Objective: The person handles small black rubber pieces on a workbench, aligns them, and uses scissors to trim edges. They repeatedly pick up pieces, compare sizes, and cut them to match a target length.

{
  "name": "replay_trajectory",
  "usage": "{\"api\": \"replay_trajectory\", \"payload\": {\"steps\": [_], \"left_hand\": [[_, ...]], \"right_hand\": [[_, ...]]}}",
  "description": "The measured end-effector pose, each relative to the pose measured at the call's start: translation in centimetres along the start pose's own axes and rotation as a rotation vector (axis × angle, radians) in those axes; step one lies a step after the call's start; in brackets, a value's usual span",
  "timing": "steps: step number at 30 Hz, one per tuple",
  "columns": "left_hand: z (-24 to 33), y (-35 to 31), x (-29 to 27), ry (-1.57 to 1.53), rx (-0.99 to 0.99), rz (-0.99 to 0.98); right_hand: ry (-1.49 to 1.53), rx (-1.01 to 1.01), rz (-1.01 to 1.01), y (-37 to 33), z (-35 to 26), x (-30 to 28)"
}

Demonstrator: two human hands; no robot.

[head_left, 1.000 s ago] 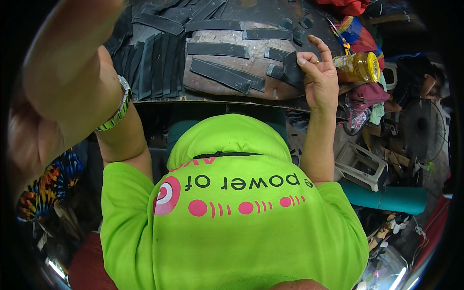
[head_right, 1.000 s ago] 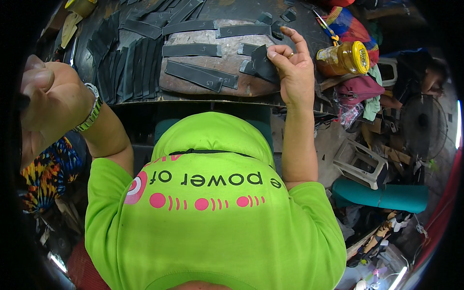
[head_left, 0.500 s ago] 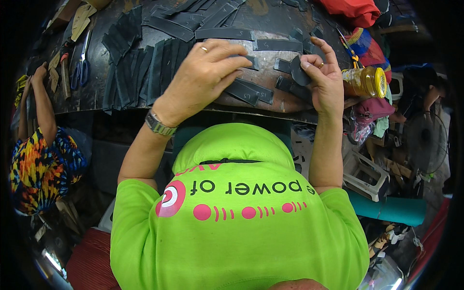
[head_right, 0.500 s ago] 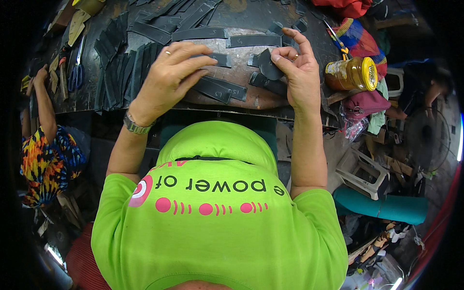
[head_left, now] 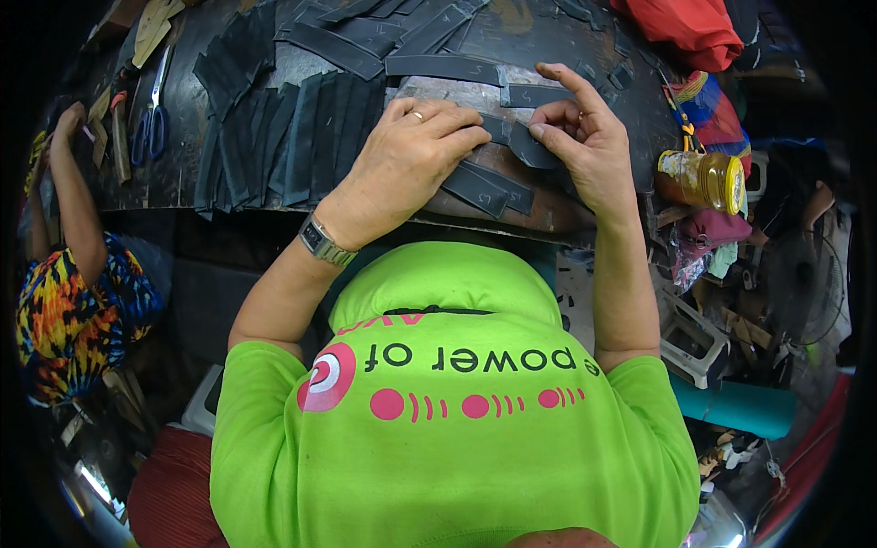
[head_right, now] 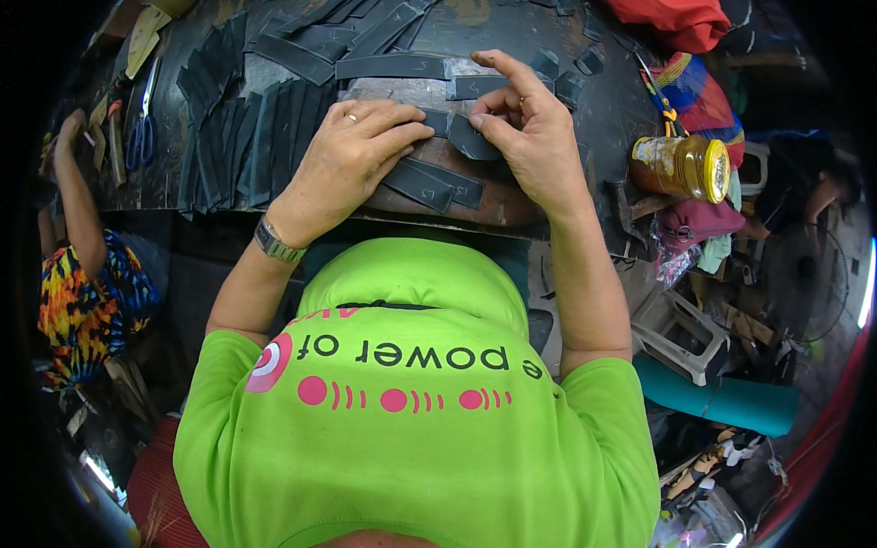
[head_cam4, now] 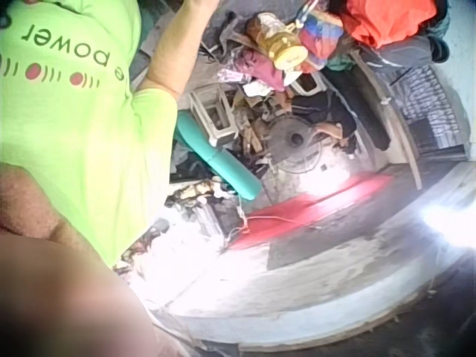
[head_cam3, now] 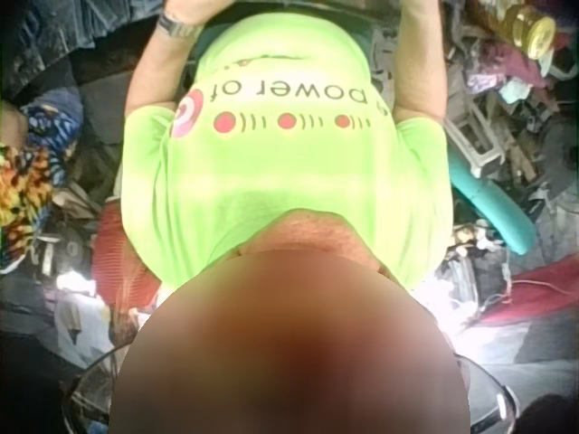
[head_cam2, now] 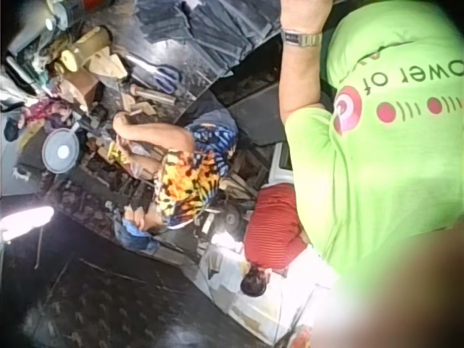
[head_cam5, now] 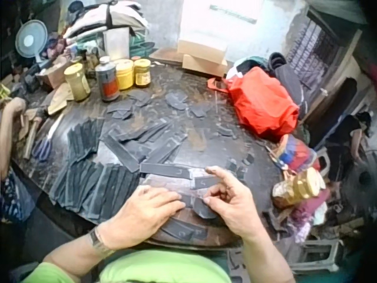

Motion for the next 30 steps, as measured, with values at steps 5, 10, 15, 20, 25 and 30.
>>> {"api": "replay_trajectory", "payload": {"steps": [5,10,15,20,25,30], "left_hand": [[0.3,-0.2,0.0,0.001,-0.02,-0.015],[0.7,-0.4,0.1,0.011,-0.036,-0.029],[1.2,-0.7,0.4,-0.01,-0.05,-0.011],[1.2,-0.8,0.4,0.014,-0.052,-0.032],[1.3,-0.8,0.3,0.017,-0.051,-0.028],[1.5,-0.8,0.3,0.009,-0.055,-0.03]], "right_hand": [[-0.095,0.044,-0.086,0.7,0.1,-0.2],[-0.122,0.05,-0.092,1.0,0.5,0.1],[-0.179,0.05,-0.14,1.4,0.2,0.1],[-0.201,0.0,-0.152,1.9,-0.1,0.0],[-0.176,0.005,-0.162,2.2,0.1,-0.1],[-0.185,0.011,-0.165,2.1,0.5,0.0]]}}
Point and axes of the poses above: each hand's wrist, its own y-axis towards the middle knuckle, its own x-axis out of the palm, z = x × y, the point moved 3 cm from there along y, towards the middle knuckle, and after that the axes turned 11 degrees about -x, right-handed, at the moved point
